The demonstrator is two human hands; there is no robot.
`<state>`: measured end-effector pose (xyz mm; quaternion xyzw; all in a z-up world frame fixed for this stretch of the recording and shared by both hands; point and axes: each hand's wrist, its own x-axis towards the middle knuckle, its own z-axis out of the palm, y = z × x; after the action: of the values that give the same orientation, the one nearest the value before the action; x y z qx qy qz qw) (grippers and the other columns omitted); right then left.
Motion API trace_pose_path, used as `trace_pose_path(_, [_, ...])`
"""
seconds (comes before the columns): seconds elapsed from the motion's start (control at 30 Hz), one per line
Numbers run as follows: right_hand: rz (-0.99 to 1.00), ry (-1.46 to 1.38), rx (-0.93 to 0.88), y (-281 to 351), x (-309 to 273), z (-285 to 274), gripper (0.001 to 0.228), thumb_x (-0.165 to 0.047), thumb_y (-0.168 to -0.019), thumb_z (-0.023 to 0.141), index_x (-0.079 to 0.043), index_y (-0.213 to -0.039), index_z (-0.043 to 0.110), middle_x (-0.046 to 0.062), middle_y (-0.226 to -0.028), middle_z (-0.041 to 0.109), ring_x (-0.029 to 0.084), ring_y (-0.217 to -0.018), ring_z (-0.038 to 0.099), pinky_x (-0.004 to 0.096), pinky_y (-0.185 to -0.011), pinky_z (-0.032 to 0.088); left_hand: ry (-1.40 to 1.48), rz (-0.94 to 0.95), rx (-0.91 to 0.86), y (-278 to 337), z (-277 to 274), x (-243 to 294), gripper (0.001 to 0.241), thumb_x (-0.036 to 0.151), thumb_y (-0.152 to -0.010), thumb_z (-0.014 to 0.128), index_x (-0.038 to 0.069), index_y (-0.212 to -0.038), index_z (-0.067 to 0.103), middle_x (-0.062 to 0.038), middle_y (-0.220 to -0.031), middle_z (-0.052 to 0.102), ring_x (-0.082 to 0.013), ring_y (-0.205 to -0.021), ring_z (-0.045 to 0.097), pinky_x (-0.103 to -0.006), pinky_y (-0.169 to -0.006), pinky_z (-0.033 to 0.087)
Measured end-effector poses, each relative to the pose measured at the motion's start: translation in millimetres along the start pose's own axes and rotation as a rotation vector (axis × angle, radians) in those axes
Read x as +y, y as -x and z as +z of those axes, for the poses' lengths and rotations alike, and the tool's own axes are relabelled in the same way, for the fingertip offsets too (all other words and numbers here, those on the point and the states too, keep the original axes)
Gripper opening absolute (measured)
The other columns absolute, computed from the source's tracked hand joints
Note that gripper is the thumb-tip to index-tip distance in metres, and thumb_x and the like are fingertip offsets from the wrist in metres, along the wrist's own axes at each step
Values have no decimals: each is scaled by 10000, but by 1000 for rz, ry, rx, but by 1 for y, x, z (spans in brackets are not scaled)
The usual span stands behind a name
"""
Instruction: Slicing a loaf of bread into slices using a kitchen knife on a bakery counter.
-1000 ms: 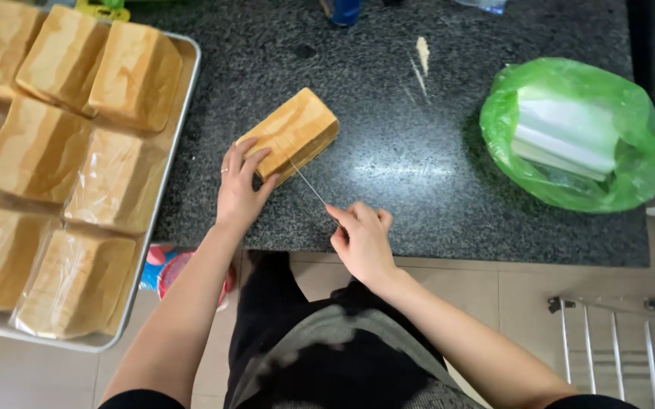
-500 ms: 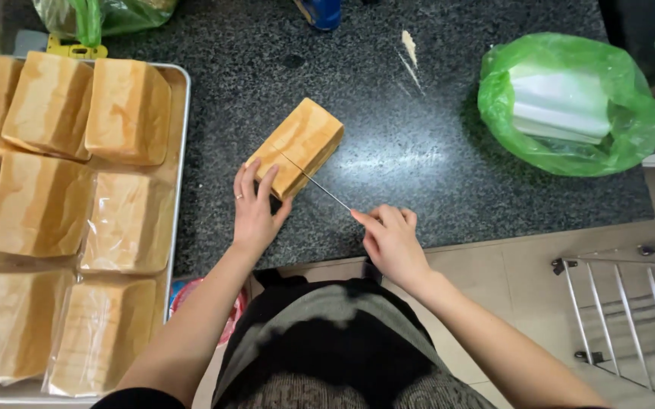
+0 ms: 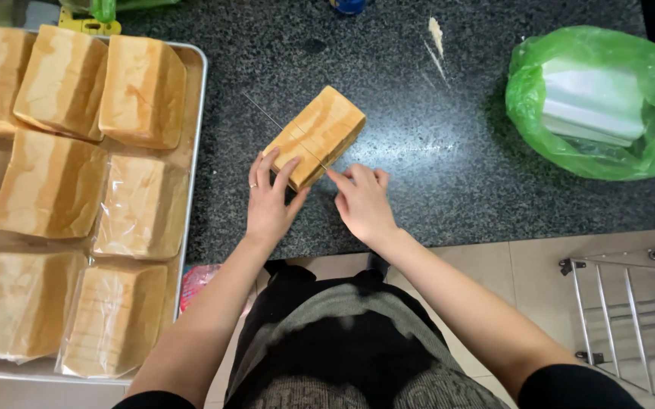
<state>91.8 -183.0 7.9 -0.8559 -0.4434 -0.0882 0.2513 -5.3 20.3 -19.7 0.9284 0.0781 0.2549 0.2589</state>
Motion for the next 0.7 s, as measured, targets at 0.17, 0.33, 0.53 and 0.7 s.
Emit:
trace_pose_path(0.17, [9, -9, -31, 14, 5, -9, 491, -153, -824, 710, -195, -1313, 708, 42, -1035, 604, 256, -1018, 634, 463, -958, 346, 22, -26, -4, -1, -4, -1, 612, 390, -889, 851, 289, -1447, 618, -113, -1505, 440, -486, -1430, 420, -573, -1216, 382])
trace_pose_path(0.33, [57, 11, -101, 70, 26, -29, 565, -153, -840, 671, -295, -1387, 663, 11, -998, 573, 217, -992, 618, 427, -958, 323, 52, -51, -13, -1, -6, 3, 601, 384, -897, 846, 307, -1446, 613, -99, -1523, 440, -486, -1439, 421, -579, -1214, 393])
trace_pose_path(0.53, [37, -16, -107, 74, 32, -35, 583, -169, -834, 685, -319, -1397, 661, 16, -1037, 596, 226, -1049, 629, 447, -966, 337, 79, -80, -29, -3, -9, 6, 589, 337, -889, 859, 300, -1429, 626, -90, -1527, 424, -502, -1451, 396, -549, -1175, 455])
trace_pose_path(0.7, [12, -40, -37, 21, 17, -4, 493, -184, -855, 675, -267, -1340, 695, 26, -1035, 601, 235, -1006, 638, 447, -942, 355, 83, -92, -48, -6, -12, 13, 581, 284, -911, 844, 278, -1446, 617, -99, -1537, 401, -514, -1456, 375, -528, -1153, 484])
